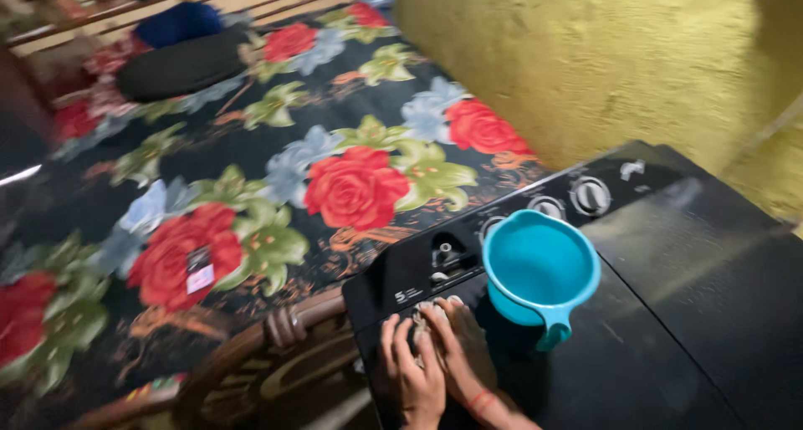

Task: The person wipes the exterior surface and knobs of a washing machine using a cloth.

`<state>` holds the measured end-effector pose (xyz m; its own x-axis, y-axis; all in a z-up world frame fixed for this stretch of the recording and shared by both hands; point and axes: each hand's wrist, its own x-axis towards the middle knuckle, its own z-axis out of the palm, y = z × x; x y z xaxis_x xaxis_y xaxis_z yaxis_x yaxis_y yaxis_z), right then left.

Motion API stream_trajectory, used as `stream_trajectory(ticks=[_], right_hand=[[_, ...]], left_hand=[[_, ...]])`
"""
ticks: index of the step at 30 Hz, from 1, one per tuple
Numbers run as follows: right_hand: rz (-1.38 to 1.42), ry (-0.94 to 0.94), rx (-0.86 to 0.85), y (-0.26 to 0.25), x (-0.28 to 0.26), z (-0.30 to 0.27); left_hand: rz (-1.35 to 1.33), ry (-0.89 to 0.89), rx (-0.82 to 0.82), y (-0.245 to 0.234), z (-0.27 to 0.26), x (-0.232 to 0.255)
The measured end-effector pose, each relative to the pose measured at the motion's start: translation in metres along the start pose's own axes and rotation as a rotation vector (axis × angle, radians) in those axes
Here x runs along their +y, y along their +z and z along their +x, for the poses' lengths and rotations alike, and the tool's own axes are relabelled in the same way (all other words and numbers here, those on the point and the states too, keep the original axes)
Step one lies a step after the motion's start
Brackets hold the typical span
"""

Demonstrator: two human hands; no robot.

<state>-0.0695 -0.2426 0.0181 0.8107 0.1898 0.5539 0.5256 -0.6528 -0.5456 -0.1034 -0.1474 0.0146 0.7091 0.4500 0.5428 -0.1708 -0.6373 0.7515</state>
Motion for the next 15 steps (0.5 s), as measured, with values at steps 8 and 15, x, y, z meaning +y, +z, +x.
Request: stream_trajectory(ticks=[8, 15], right_hand=[[-0.005, -0.264, -0.229, 0.015, -0.052, 0.029], [0.031, -0.404, -0.408, 0.015, -0.09, 0.007]], left_hand=[[0.027, -0.36, 0.25, -0.035, -0.029, -0.067], [-0.06, -0.604, 0.27, -0.081, -0.047, -0.069]])
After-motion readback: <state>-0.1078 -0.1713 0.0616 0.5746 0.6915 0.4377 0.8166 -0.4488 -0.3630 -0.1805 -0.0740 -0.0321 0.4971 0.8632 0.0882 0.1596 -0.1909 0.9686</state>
